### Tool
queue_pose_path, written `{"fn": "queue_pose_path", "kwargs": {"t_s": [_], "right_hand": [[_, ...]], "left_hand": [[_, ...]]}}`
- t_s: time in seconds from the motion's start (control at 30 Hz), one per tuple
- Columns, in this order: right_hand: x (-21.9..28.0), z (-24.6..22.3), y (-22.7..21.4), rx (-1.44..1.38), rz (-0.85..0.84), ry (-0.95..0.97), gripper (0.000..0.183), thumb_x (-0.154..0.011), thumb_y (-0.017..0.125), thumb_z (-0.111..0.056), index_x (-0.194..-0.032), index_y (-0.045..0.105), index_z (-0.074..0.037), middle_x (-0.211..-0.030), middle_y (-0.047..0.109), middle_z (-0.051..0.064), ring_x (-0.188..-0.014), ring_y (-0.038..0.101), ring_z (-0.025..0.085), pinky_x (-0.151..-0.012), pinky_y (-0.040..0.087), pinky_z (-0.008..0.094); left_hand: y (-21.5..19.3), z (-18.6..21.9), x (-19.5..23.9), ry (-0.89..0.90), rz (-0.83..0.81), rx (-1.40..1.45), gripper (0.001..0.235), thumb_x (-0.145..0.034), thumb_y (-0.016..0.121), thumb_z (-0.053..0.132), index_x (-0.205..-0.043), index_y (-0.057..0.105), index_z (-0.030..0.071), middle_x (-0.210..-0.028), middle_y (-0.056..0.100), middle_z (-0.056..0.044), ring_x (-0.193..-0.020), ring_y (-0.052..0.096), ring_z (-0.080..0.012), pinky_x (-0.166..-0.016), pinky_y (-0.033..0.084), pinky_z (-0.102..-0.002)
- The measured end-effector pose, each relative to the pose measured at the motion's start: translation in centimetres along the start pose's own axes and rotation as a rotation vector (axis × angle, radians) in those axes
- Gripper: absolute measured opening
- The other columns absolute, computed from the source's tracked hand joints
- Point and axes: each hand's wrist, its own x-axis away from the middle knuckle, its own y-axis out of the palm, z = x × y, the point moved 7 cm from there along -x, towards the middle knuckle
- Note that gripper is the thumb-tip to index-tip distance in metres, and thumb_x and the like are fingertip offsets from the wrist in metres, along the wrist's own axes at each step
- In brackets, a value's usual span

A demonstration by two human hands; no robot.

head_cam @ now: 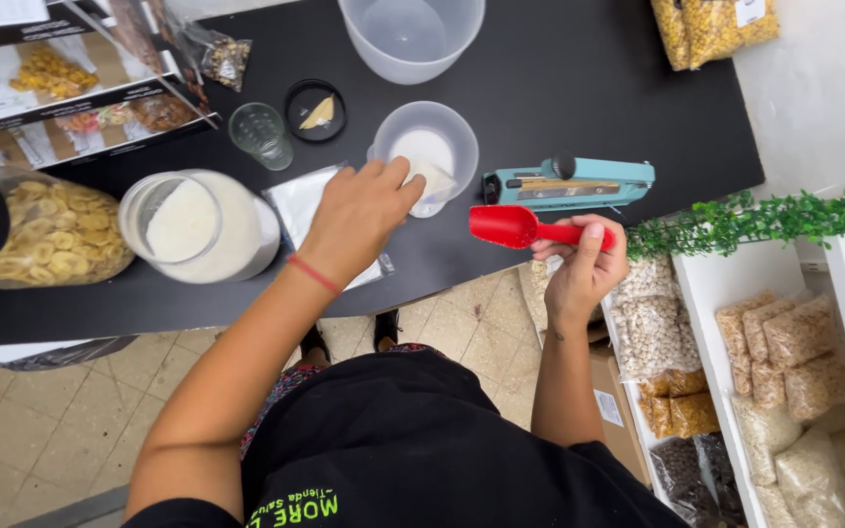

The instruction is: The person scoops white powder from a container into a small clear plastic bag and a measuring cup by hand, then seals the bag.

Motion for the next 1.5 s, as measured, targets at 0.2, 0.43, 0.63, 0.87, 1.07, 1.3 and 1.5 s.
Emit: {"fn": "queue_pose_path", "kwargs": {"t_s": [0.2, 0.43, 0.63, 0.87, 1.07, 1.3, 1.5], "right_hand": [[4.2, 2.0, 6.2, -0.246, -0.038, 0.196, 0.03, -0.104, 0.043, -0.027, -0.102, 0.048, 0.003, -0.077, 0.062, 0.028, -0.051, 0.067, 0.03, -0.043, 0.059, 0.029], [8.9, -0.5, 24.1, -0.201, -0.333, 0.087, 0.036, -0.1, 0.053, -0.032, -0.097, 0.055, 0.004, -0.084, 0.066, 0.028, -0.063, 0.071, 0.033, -0.054, 0.061, 0.038], [17.1, 5.7, 40.5, 0.671, -1.319, -0.488, 0.019, -0.098, 0.054, -0.015, -0.108, 0.066, -0.005, -0.084, 0.071, 0.02, -0.075, 0.069, 0.039, -0.068, 0.057, 0.047], [19.8, 13.2, 42.3, 1.045, -1.69, -0.222, 0.012, -0.088, 0.064, -0.013, -0.093, 0.074, -0.008, -0.083, 0.07, 0.019, -0.083, 0.071, 0.04, -0.078, 0.056, 0.047], [17.9, 7.4, 41.4, 0.747, -1.552, 0.263, 0.019, -0.092, 0.055, -0.019, -0.098, 0.07, -0.009, -0.076, 0.073, 0.012, -0.083, 0.072, 0.032, -0.083, 0.054, 0.044], [16.5, 4.2, 38.8, 0.339, -1.075, 0.414, 0.022, -0.1, 0.055, -0.023, -0.1, 0.065, -0.004, -0.072, 0.07, 0.016, -0.066, 0.072, 0.021, -0.066, 0.059, 0.033], [14.4, 2.6, 36.1, 0.217, -0.693, 0.316, 0.024, -0.103, 0.05, -0.02, -0.096, 0.061, 0.0, -0.067, 0.068, 0.018, -0.056, 0.069, 0.019, -0.056, 0.059, 0.028]], "left_hand": [[-9.3, -6.6, 13.8, -0.103, 0.728, 0.394, 0.075, -0.068, 0.094, 0.03, -0.125, 0.056, -0.001, -0.116, 0.061, -0.016, -0.104, 0.057, -0.0394, -0.089, 0.045, -0.051], [-1.1, -14.8, 24.8, -0.593, 0.766, 0.566, 0.128, -0.066, 0.088, 0.048, -0.155, 0.011, -0.003, -0.154, 0.029, -0.027, -0.141, 0.025, -0.0445, -0.117, 0.011, -0.056], [4.9, -17.4, 23.5, -0.777, 0.588, 0.728, 0.136, -0.048, 0.099, 0.029, -0.154, 0.018, 0.002, -0.153, 0.028, -0.029, -0.142, 0.021, -0.0496, -0.111, 0.011, -0.07], [6.1, -18.2, 23.3, -0.724, 0.69, 0.772, 0.118, -0.052, 0.097, 0.042, -0.144, 0.034, 0.003, -0.148, 0.035, -0.019, -0.138, 0.03, -0.0448, -0.116, 0.024, -0.057], [7.1, -18.2, 23.2, -0.727, 0.656, 0.789, 0.118, -0.056, 0.096, 0.042, -0.146, 0.03, 0.004, -0.15, 0.029, -0.016, -0.141, 0.025, -0.0418, -0.117, 0.024, -0.055], [5.6, -18.4, 23.2, -0.688, 0.633, 0.798, 0.114, -0.06, 0.095, 0.04, -0.146, 0.03, 0.002, -0.149, 0.031, -0.018, -0.14, 0.025, -0.0441, -0.115, 0.027, -0.057], [5.5, -18.5, 23.2, -0.683, 0.617, 0.791, 0.115, -0.058, 0.097, 0.038, -0.145, 0.031, 0.002, -0.149, 0.031, -0.019, -0.14, 0.026, -0.0439, -0.115, 0.028, -0.057]]}}
